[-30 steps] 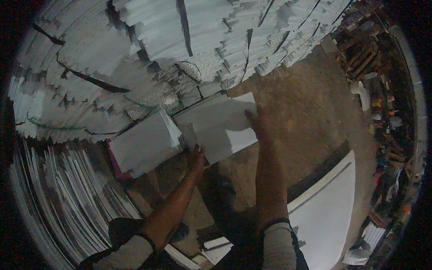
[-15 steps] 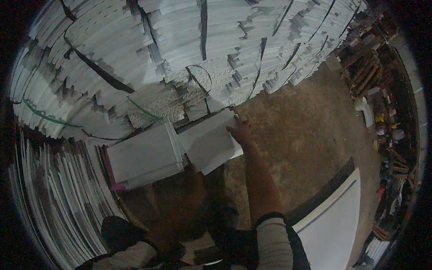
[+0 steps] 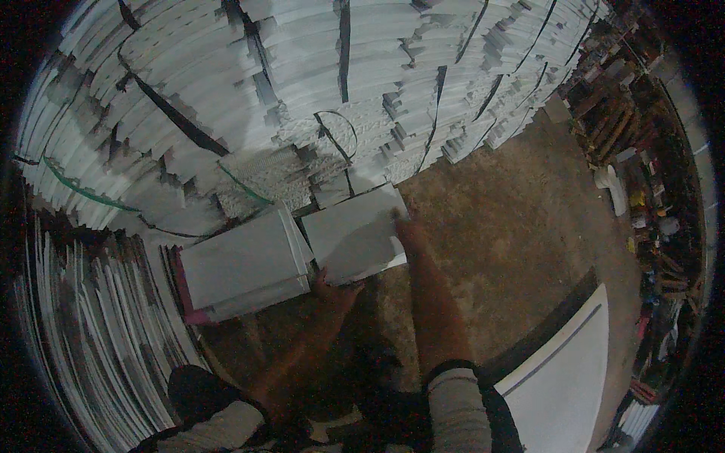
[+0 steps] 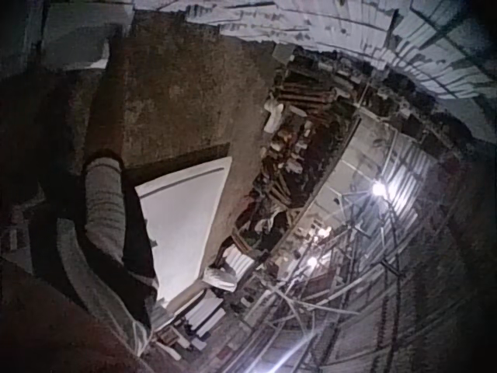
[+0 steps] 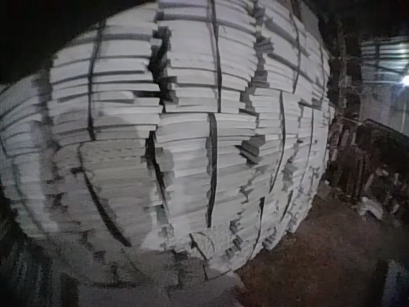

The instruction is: The person repeatedly picks up stacks of white rectangular tiles from a large pile on the floor and carries them to a nearby storage area. They place the tiles onto existing stacks, sometimes using a pink foam sheet as a separator between layers. The person returns to the pile to repeat the process multiple times.

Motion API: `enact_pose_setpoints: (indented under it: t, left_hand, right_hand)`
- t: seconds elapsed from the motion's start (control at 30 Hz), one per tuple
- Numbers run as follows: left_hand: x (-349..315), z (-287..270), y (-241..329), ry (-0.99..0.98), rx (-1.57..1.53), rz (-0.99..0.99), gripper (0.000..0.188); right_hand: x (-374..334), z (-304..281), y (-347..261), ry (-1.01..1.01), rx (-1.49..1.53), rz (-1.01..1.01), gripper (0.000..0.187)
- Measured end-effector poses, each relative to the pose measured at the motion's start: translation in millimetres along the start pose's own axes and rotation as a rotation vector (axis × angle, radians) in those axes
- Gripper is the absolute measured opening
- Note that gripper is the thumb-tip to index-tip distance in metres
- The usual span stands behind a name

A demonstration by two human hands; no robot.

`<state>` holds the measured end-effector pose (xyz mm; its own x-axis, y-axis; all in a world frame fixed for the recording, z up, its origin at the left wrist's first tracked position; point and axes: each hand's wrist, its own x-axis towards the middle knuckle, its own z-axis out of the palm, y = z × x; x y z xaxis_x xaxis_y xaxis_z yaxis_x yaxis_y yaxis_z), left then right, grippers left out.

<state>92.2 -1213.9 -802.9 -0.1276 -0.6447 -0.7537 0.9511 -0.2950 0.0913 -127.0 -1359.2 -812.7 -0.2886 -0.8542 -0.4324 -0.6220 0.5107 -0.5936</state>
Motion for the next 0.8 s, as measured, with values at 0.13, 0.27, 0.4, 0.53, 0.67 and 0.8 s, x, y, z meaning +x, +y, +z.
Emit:
enact_pose_setpoints:
  t: [0.13, 0.27, 0.4, 0.53, 0.67, 0.8]
  left_hand:
    - [-3, 9, -21, -0.076, -0.033, 0.116, 0.066]
    - [-6, 38, -43, -0.004, 0.013, 0.063, 0.064]
    - [47, -62, -6, -0.110, 0.353, 0.313, 0.064]
    - [14, -95, -7, -0.100, 0.498, 0.170, 0.065]
    - [-39, -119, 21, -0.046, 0.602, 0.196, 0.065]
    - [-63, -126, 70, -0.004, 0.647, 0.403, 0.064]
  right_hand:
    - [44, 27, 97, 0.186, 0.567, 0.341, 0.063]
    - [80, 25, 194, 0.296, 1.181, 0.272, 0.055]
    - [26, 41, 49, 0.254, 0.621, 0.340, 0.054]
    - [-27, 16, 0, 0.500, -0.176, 0.150, 0.056]
    - [-95, 37, -83, 0.235, 0.408, -0.428, 0.058]
    - [-141, 77, -135, 0.106, 0.985, -0.503, 0.056]
